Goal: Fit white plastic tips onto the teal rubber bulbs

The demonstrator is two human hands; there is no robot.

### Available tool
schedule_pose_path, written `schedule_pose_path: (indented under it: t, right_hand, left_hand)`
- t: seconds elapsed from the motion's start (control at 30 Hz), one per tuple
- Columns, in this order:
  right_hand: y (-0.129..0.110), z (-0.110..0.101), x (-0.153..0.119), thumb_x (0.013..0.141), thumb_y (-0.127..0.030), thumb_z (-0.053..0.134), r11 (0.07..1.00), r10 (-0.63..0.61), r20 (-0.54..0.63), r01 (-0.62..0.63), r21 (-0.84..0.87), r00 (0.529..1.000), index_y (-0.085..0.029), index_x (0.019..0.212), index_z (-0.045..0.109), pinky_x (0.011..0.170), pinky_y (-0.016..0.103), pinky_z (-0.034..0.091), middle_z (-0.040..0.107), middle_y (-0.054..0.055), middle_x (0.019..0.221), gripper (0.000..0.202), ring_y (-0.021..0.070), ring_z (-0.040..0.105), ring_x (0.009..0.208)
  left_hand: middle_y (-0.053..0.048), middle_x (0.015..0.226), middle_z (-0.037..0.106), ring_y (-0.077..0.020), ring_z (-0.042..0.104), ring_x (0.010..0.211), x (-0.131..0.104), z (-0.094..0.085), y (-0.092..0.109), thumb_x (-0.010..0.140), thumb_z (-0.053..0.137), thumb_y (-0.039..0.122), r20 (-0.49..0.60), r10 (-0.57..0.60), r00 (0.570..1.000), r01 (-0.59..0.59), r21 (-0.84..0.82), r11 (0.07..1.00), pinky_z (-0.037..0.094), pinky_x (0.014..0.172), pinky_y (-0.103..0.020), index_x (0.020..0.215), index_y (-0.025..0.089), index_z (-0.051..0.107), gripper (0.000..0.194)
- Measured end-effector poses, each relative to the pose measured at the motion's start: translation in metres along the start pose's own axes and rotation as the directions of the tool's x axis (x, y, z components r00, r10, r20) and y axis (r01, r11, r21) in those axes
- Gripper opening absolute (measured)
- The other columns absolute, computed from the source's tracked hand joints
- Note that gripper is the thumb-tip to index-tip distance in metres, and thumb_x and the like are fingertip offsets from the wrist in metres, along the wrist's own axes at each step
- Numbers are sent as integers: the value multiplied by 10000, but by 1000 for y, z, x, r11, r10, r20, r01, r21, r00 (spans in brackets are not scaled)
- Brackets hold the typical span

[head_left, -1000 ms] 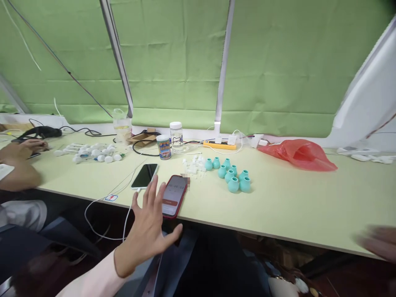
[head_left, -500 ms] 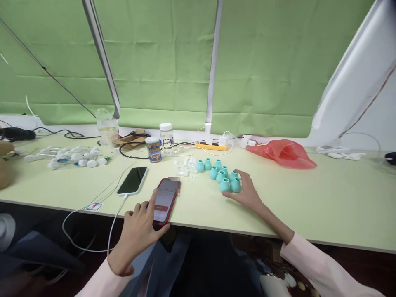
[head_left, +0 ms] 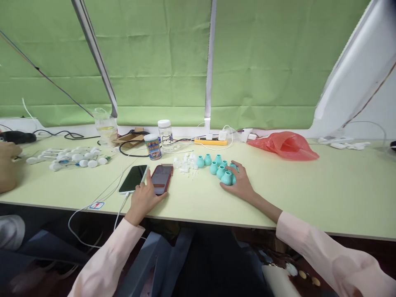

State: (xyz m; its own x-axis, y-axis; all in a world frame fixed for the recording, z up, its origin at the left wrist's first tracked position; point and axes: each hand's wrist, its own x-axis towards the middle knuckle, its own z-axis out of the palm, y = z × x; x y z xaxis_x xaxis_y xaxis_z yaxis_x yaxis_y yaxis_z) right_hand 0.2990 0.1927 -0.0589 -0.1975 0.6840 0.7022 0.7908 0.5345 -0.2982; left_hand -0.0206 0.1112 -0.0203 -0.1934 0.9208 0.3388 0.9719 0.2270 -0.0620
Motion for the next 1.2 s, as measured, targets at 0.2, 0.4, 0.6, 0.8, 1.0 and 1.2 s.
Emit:
schedule_pose_path:
  t: [0.2,0.4,0.6,0.8,1.0,1.2]
  right_hand:
    - [6,1,9,563,-426,609,994,-45,42,40,105,998,-223,1055,459,874,430,363,351,85,1163,553,255,375,1074]
    - [20,11,22,563,-402,607,993,-78,19,76,92,997,-213,1038,476,853,374,389,411,78,1068,528,231,444,997]
    - [31,17,23,558,-485,604,999,27,-4,-27,-37,1000,-210,1053,483,755,341,432,418,79,1052,579,221,480,914]
    - [30,18,28,631,-524,539,976,72,-46,-80,-202,996,-208,1037,517,765,375,393,435,96,1061,515,248,467,913]
    - [40,18,29,656,-559,481,953,183,-69,-194,-232,981,-209,1086,494,730,379,382,470,98,1001,554,247,501,851]
    - [42,26,26,608,-588,497,893,402,-152,-423,-154,903,-204,1085,474,663,368,396,473,112,991,613,253,522,806]
  left_hand:
    - [-204,1014,502,-338,518,882,30,-16,14,656,362,646,115,70,991,-73,17,997,382,685,-391,1274,124,207,823]
    - [-96,951,553,-233,514,902,71,-35,94,785,341,461,-6,405,914,-399,-175,900,376,732,-317,1117,207,419,425]
    - [-101,1007,505,-198,465,945,94,10,167,822,307,334,-264,297,918,-391,-465,794,366,756,-297,1106,171,415,346]
    - [-86,964,502,-193,460,931,88,37,174,789,371,306,-270,466,843,-536,-500,680,376,765,-292,1057,170,450,311]
    - [-81,954,517,-184,491,892,86,42,178,810,342,318,-206,505,838,-523,-566,637,387,751,-295,1105,176,404,333]
    - [-92,975,511,-172,497,892,82,46,184,803,363,276,-222,463,858,-480,-670,567,384,773,-303,1170,158,313,389]
